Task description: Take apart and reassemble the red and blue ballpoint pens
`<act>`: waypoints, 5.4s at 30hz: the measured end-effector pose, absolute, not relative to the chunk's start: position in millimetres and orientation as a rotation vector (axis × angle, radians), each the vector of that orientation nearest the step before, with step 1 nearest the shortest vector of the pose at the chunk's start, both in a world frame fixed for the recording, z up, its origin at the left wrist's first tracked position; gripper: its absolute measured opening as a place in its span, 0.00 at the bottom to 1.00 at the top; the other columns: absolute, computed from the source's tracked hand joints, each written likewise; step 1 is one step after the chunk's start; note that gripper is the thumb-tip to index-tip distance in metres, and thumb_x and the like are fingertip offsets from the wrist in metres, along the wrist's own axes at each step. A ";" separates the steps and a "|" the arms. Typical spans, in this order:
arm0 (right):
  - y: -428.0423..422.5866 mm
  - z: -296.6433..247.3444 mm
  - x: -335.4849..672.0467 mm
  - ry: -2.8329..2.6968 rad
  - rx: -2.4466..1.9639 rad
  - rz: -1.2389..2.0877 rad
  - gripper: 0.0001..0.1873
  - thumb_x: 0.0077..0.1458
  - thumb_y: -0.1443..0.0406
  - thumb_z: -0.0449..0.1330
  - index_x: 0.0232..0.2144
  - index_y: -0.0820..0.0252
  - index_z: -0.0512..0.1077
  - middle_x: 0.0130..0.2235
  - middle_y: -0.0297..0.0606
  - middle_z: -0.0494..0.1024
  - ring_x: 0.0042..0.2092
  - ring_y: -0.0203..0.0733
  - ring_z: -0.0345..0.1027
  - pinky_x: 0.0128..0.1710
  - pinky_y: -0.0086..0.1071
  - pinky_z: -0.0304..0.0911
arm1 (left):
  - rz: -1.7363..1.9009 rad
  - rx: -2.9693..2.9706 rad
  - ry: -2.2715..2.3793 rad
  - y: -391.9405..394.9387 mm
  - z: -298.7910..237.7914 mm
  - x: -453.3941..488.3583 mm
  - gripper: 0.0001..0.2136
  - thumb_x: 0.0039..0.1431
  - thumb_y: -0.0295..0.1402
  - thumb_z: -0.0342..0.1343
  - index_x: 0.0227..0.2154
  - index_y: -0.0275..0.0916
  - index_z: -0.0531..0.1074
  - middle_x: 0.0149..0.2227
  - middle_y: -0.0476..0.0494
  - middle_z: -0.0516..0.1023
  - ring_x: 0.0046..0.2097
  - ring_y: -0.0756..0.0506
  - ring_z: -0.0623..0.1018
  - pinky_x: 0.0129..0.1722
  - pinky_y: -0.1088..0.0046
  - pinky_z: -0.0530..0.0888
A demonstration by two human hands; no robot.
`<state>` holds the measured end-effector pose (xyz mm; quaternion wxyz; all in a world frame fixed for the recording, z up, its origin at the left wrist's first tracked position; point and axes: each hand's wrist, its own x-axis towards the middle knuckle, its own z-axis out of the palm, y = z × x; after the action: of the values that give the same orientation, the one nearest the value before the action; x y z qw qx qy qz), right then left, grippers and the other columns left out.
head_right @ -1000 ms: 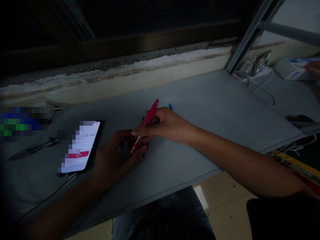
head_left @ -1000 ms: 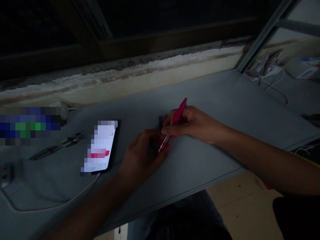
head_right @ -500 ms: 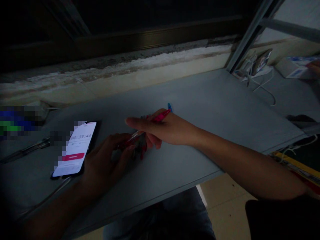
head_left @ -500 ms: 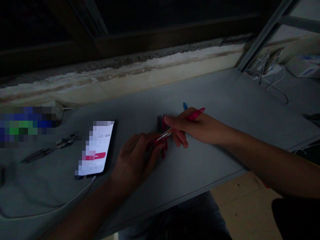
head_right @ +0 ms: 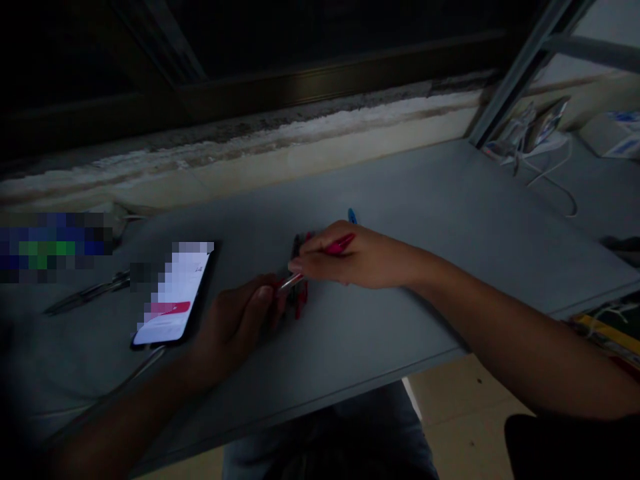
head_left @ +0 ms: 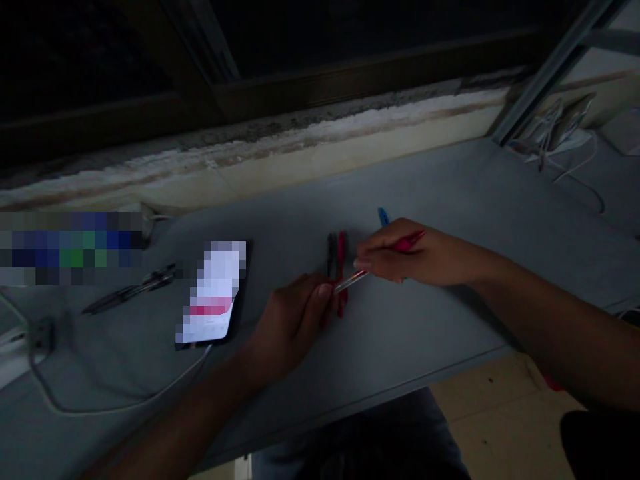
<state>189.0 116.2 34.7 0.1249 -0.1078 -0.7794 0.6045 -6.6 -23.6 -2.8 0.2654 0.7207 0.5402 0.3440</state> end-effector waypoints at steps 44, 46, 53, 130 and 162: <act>153.6 26.3 195.1 -1.806 -0.370 1.777 0.13 0.50 0.67 0.72 0.34 0.62 0.71 0.36 0.35 0.79 0.33 0.32 0.70 0.33 0.27 0.69 | 1.023 1.783 1.679 -15.5 -8.0 -10.8 0.17 0.75 0.37 0.44 0.34 0.38 0.75 0.28 0.48 0.77 0.30 0.48 0.77 0.31 0.73 0.71; 153.4 26.3 193.7 -1.751 -0.405 1.744 0.13 0.51 0.66 0.71 0.36 0.61 0.72 0.35 0.33 0.77 0.32 0.32 0.69 0.32 0.27 0.68 | 1.036 1.810 1.681 -15.3 -8.6 -10.8 0.16 0.74 0.37 0.45 0.34 0.38 0.75 0.33 0.45 0.80 0.34 0.47 0.79 0.35 0.72 0.73; 156.5 26.5 191.7 -1.681 -0.554 1.523 0.10 0.55 0.65 0.68 0.38 0.57 0.71 0.33 0.32 0.72 0.30 0.33 0.64 0.29 0.30 0.63 | 1.026 1.827 1.734 -14.6 -6.8 -10.6 0.14 0.73 0.35 0.47 0.34 0.38 0.74 0.30 0.48 0.77 0.30 0.49 0.76 0.32 0.74 0.73; 135.3 23.9 182.1 -2.034 -0.491 1.561 0.28 0.63 0.48 0.61 0.20 0.60 0.64 0.16 0.25 0.62 0.20 0.28 0.52 0.23 0.28 0.50 | 0.949 1.593 1.497 -20.4 -4.2 -3.7 0.14 0.69 0.42 0.56 0.42 0.37 0.80 0.27 0.48 0.79 0.29 0.49 0.78 0.30 0.75 0.73; 125.2 15.3 178.1 -2.297 -0.722 1.578 0.29 0.64 0.45 0.58 0.24 0.62 0.69 0.19 0.29 0.69 0.21 0.29 0.60 0.22 0.26 0.52 | 0.927 2.583 1.146 -30.5 -10.8 4.0 0.11 0.71 0.39 0.56 0.48 0.37 0.72 0.36 0.45 0.80 0.38 0.46 0.80 0.35 0.71 0.80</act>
<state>178.1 125.2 15.3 0.1309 -0.2485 -0.7910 0.5435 4.0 -30.5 -10.8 0.0837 0.8656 0.3839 0.3105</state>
